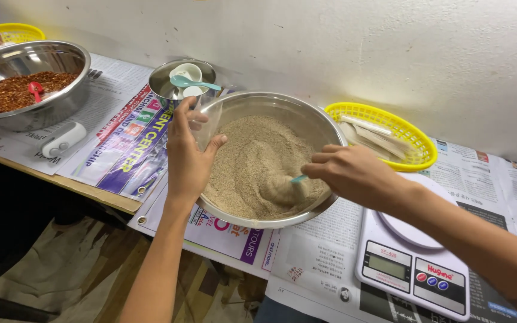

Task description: The person scoops powdered material from a bowl into small plastic bags using a spoon, weighs each bag on a digital scale, seals the bags, and places them into a blue storage basket.

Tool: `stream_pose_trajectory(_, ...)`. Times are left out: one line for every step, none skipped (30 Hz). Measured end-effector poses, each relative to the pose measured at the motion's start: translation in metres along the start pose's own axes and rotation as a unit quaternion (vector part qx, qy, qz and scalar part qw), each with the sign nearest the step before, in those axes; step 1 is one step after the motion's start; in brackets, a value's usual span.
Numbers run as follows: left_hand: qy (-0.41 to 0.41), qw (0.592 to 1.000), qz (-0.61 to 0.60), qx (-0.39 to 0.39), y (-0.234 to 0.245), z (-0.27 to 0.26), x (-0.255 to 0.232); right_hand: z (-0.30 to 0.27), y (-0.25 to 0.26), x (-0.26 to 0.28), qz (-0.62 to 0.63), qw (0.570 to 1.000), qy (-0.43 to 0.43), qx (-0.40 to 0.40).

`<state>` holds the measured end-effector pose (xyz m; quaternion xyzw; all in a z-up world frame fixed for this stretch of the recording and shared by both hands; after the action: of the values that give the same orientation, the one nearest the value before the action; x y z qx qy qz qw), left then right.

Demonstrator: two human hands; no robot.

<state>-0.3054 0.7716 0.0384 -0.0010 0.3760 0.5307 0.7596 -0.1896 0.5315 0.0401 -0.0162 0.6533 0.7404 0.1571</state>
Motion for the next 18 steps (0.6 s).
stream_pose_trajectory(0.001, 1.0, 0.001, 0.0, 0.0, 0.001, -0.001, 0.001, 0.006, -0.009, 0.001, 1.0, 0.001, 0.0)
stream_pose_trajectory(0.001, 1.0, -0.004, -0.004, 0.0, 0.001, -0.002, 0.002, 0.011, -0.02, -0.028, 0.999, -0.027, 0.0)
stream_pose_trajectory(0.002, 1.0, -0.007, -0.008, 0.002, 0.002, -0.003, 0.004, 0.017, -0.031, -0.055, 0.997, -0.054, -0.001)
stream_pose_trajectory(0.004, 1.0, -0.005, -0.009, 0.002, 0.0, -0.004, 0.012, 0.01, -0.046, -0.054, 0.997, -0.052, -0.001)
stream_pose_trajectory(0.003, 1.0, -0.004, -0.009, 0.002, 0.001, -0.005, 0.022, 0.008, -0.065, -0.068, 0.994, -0.083, -0.025)
stream_pose_trajectory(0.002, 1.0, -0.002, -0.01, 0.003, 0.002, -0.006, 0.032, 0.006, -0.085, -0.082, 0.989, -0.115, -0.05)
stream_pose_trajectory(0.001, 1.0, 0.001, -0.012, 0.003, 0.002, -0.004, 0.049, -0.002, -0.09, -0.082, 0.989, -0.113, -0.054)
stream_pose_trajectory(0.0, 1.0, -0.003, -0.014, 0.002, 0.002, -0.001, 0.066, -0.012, -0.097, -0.078, 0.988, -0.126, -0.041)
stream_pose_trajectory(0.0, 1.0, -0.007, -0.015, 0.001, 0.002, 0.002, 0.083, -0.022, -0.105, -0.074, 0.987, -0.141, -0.029)
stream_pose_trajectory(-0.002, 1.0, -0.004, -0.017, 0.003, 0.003, 0.001, 0.1, -0.025, -0.094, -0.074, 0.987, -0.14, -0.032)
stream_pose_trajectory(0.001, 1.0, -0.003, -0.016, 0.003, 0.003, 0.0, 0.116, -0.029, -0.082, -0.014, 0.992, -0.122, -0.036)
stream_pose_trajectory(0.004, 1.0, -0.002, -0.016, 0.003, 0.003, -0.001, 0.131, -0.033, -0.07, 0.046, 0.993, -0.103, -0.039)
stream_pose_trajectory(0.002, 1.0, -0.001, -0.016, 0.003, 0.003, -0.001, 0.144, -0.037, -0.06, 0.046, 0.993, -0.104, -0.041)
stream_pose_trajectory(0.006, 1.0, 0.002, -0.015, 0.003, 0.003, 0.0, 0.156, -0.041, -0.048, 0.097, 0.991, -0.081, -0.038)
stream_pose_trajectory(0.013, 1.0, 0.004, -0.011, 0.003, 0.001, 0.001, 0.167, -0.047, -0.034, 0.149, 0.987, -0.059, -0.033)
stream_pose_trajectory(0.013, 1.0, 0.004, -0.008, 0.003, 0.003, 0.003, 0.163, -0.042, -0.025, 0.151, 0.986, -0.061, -0.032)
stream_pose_trajectory(0.007, 1.0, 0.007, -0.008, 0.002, 0.002, 0.004, 0.157, -0.038, -0.012, 0.155, 0.987, -0.033, -0.026)
stream_pose_trajectory(0.002, 1.0, 0.01, -0.007, 0.001, 0.001, 0.005, 0.151, -0.035, 0.002, 0.16, 0.987, -0.004, -0.019)
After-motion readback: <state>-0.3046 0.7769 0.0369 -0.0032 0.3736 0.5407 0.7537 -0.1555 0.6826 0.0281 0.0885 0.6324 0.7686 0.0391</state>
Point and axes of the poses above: each hand's wrist, its own z-axis towards the middle knuckle, its own y-axis out of the back of the hand, x = y × z, the point moved 6 cm from there along z, towards the middle knuckle, and after that the axes turned 5 degrees about -y, right-handed, at the moved point
